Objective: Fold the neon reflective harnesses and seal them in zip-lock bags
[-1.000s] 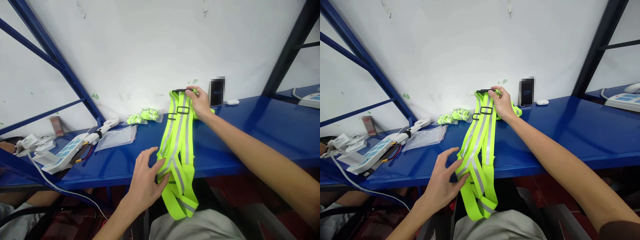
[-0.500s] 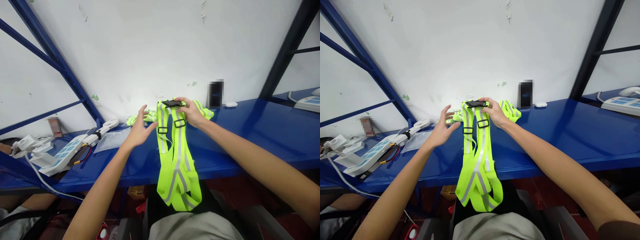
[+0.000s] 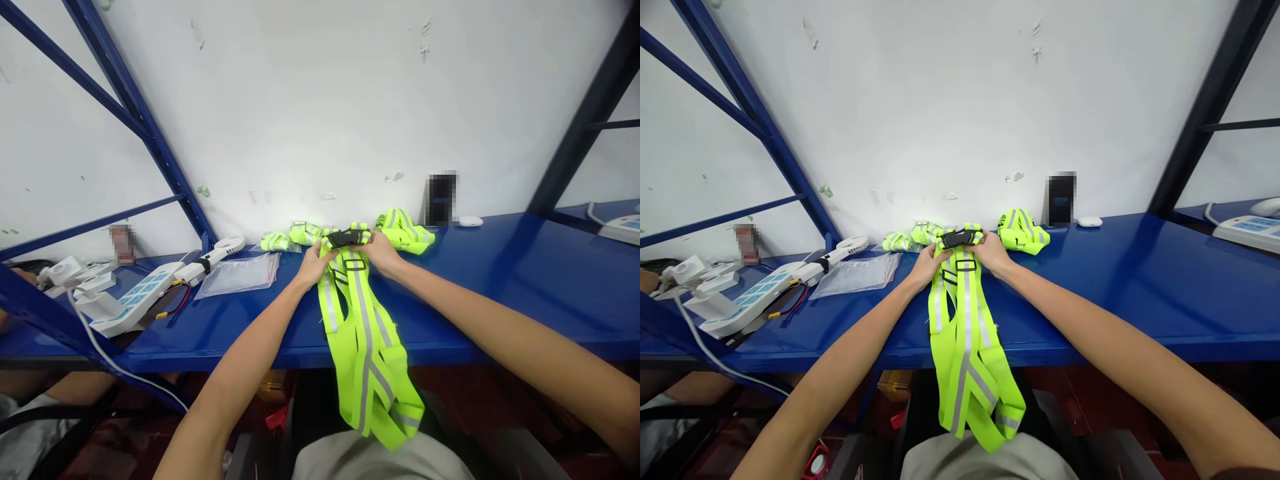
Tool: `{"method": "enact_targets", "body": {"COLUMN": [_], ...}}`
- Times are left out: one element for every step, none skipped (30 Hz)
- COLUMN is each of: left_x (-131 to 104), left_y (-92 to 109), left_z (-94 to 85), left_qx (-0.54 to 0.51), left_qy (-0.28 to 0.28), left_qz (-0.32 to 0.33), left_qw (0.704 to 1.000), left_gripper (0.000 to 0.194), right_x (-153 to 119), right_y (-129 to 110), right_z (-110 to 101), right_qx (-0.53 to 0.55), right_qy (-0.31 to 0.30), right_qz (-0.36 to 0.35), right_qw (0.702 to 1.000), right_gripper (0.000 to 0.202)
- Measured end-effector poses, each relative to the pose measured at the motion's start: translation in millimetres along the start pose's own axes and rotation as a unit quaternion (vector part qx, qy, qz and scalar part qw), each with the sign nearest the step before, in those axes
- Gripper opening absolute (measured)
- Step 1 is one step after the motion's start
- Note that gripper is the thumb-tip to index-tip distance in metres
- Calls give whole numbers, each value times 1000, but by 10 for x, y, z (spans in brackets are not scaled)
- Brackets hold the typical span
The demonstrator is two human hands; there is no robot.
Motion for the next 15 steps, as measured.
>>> {"method": "enact_targets", "body": {"left_x": [0, 3, 9, 13, 17, 17, 15, 10, 3, -6, -14, -23, -32, -39, -45], "left_y": [-2, 6, 20, 37, 52, 64, 75, 85, 97, 112, 130, 152, 176, 202, 226], "left_z": [-5, -12, -19, -25, -29, -29, -26, -19, -9, 3, 18, 33, 48, 62, 73], "left_qx": [6, 7, 7, 6, 6, 8, 11, 14, 19, 25, 31, 36, 39, 37, 28], "left_qy": [6, 11, 15, 18, 20, 20, 20, 21, 26, 35, 46, 58, 68, 73, 72], "left_qz": [4, 10, 17, 23, 28, 32, 36, 42, 51, 63, 77, 89, 98, 104, 105], "left_qw": [1000, 1000, 1000, 1000, 999, 999, 999, 999, 998, 997, 996, 994, 992, 991, 991], "left_gripper": [45, 45, 46, 47, 47, 47, 45, 43, 41, 39, 38, 37, 36, 36, 36], "right_x": [2, 1, -3, -10, -19, -30, -41, -52, -63, -74, -86, -100, -115, -131, -147], "right_y": [23, 36, 41, 41, 39, 38, 38, 38, 37, 33, 24, 10, -12, -39, -72], "right_z": [-8, -16, -21, -23, -19, -10, 1, 14, 26, 38, 47, 53, 55, 55, 53], "right_qx": [-10, -27, -47, -64, -74, -77, -74, -70, -67, -67, -72, -82, -97, -115, -135], "right_qy": [-2, -4, -6, -11, -19, -30, -41, -49, -54, -58, -60, -58, -53, -43, -29], "right_qz": [13, 21, 22, 15, 3, -12, -27, -42, -56, -66, -74, -83, -94, -110, -131], "right_qw": [1000, 999, 999, 998, 997, 997, 996, 995, 995, 994, 993, 991, 989, 986, 982], "right_gripper": [51, 43, 39, 36, 35, 35, 35, 36, 36, 35, 33, 30, 27, 25, 23]}}
Point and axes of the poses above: each hand's wrist, its own x-axis towards the middle knuckle, its own z-axis out of the palm, y = z × x, the point moved 1 cm from there along x, towards the middle knuckle, and after that the axes turned 7 degrees about x, right-handed, at the moved point
